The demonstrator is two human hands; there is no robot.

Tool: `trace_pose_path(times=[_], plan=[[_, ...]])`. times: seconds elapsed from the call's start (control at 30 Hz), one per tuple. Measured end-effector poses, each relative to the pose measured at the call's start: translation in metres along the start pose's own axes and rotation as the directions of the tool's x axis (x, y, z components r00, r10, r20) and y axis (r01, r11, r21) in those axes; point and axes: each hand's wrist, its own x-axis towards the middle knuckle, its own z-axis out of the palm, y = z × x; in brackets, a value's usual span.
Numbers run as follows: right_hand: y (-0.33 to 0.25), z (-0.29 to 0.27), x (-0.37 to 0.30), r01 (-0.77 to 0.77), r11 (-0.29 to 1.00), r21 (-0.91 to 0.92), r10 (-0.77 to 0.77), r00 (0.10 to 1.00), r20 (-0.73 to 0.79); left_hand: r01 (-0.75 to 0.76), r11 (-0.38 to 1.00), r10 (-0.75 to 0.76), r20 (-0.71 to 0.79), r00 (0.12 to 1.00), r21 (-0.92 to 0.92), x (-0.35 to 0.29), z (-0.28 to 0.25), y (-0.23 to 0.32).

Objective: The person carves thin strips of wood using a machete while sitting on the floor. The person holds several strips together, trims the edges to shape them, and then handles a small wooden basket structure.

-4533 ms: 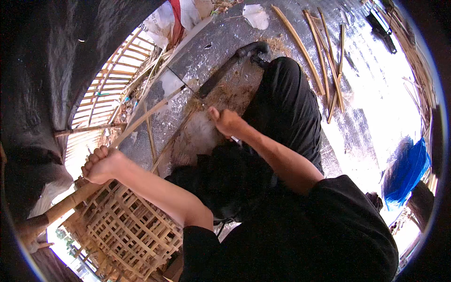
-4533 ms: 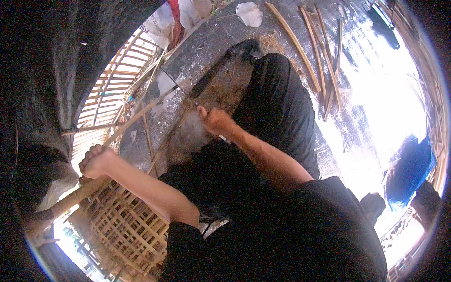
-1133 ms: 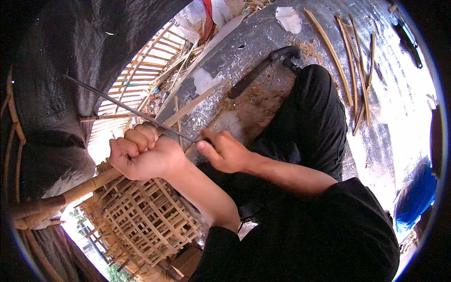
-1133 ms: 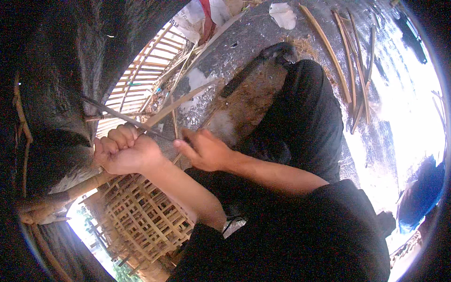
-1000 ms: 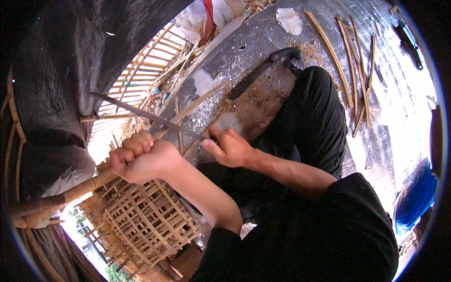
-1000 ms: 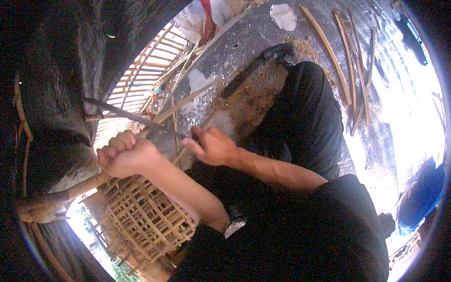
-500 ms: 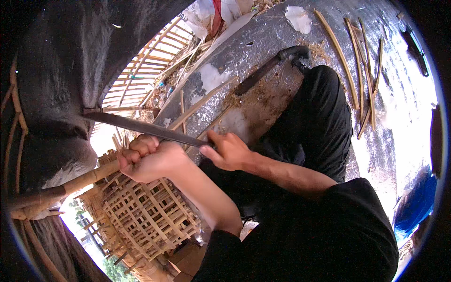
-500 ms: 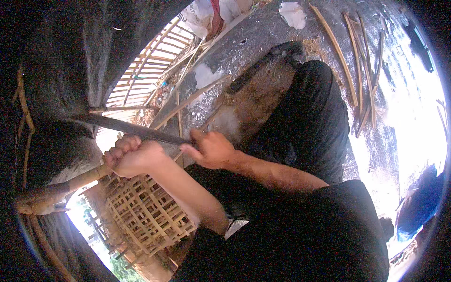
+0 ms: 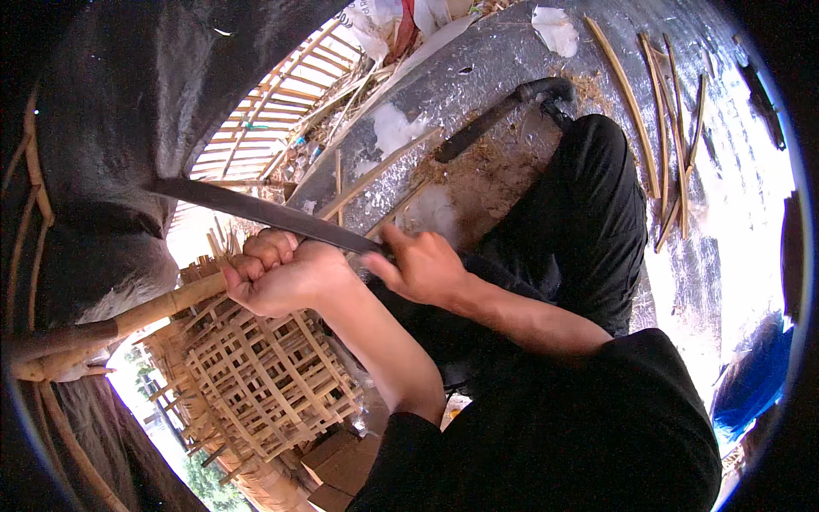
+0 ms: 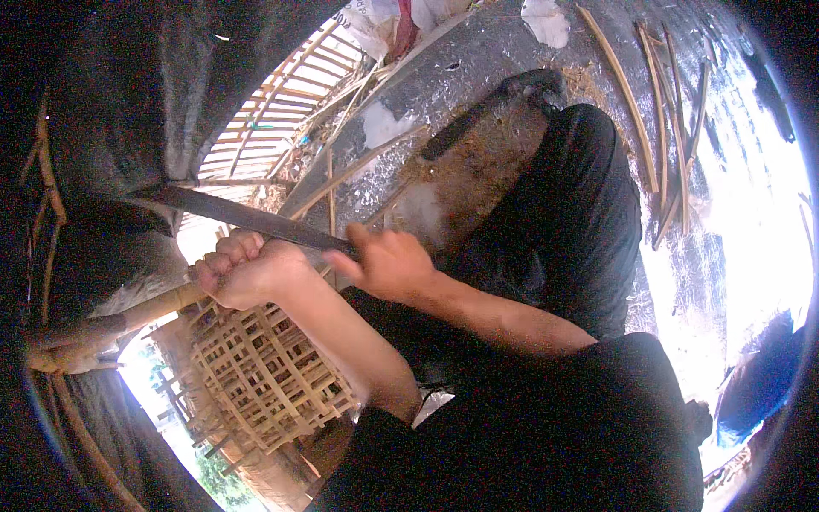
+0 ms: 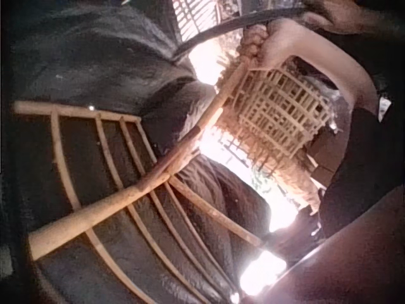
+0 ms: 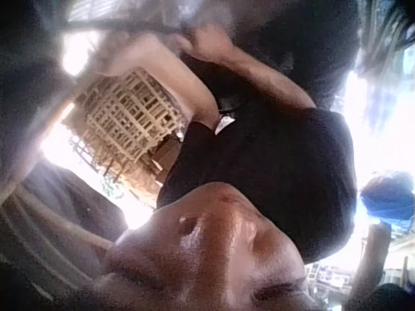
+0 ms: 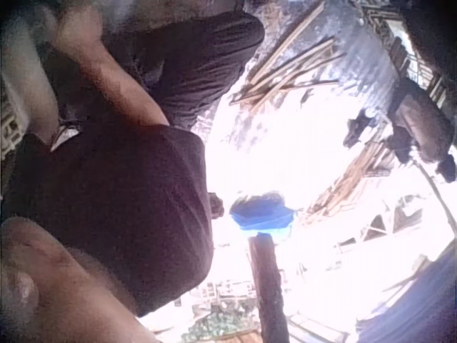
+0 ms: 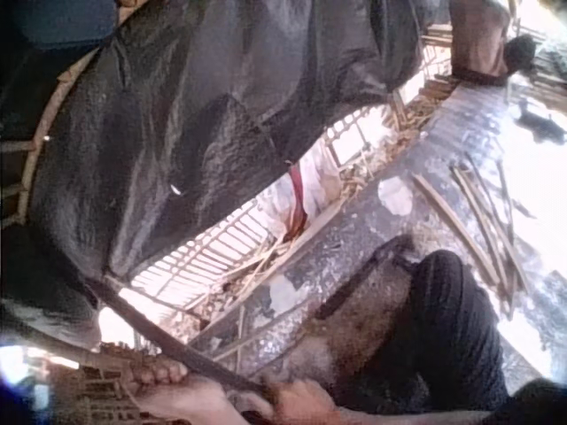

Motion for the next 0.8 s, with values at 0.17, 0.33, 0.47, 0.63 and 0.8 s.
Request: trace_pose_path(times=[0.17,0.33,0.47,0.63,0.8], plan=[[0.068,0.001,0.016,-0.324,0.945,-0.034,0.316,0.937,-0.149,-0.046,0.999,0.046,-0.092,0.995,0.001,-0.011,0.014,0.003],[0.116,0.007,-0.011,-0.34,0.929,0.144,0.361,0.919,-0.157,-0.091,0.996,0.093,0.065,0.994,-0.024,-0.021,0.011,0.005],[0.001,-0.024,0.003,-0.03,0.97,0.24,0.04,0.998,-0.038,-0.047,0.997,0.054,0.126,0.991,-0.058,-0.016,0.024,0.0],[0.0,-0.017,0.003,0.043,0.975,0.22,-0.033,0.998,-0.047,0.038,0.997,-0.026,0.168,0.985,-0.069,-0.007,0.007,0.001],[0.001,-0.012,0.001,-0.01,0.995,0.103,0.009,1.0,0.006,0.044,0.996,-0.028,0.203,0.979,-0.078,-0.005,0.001,0.003]])
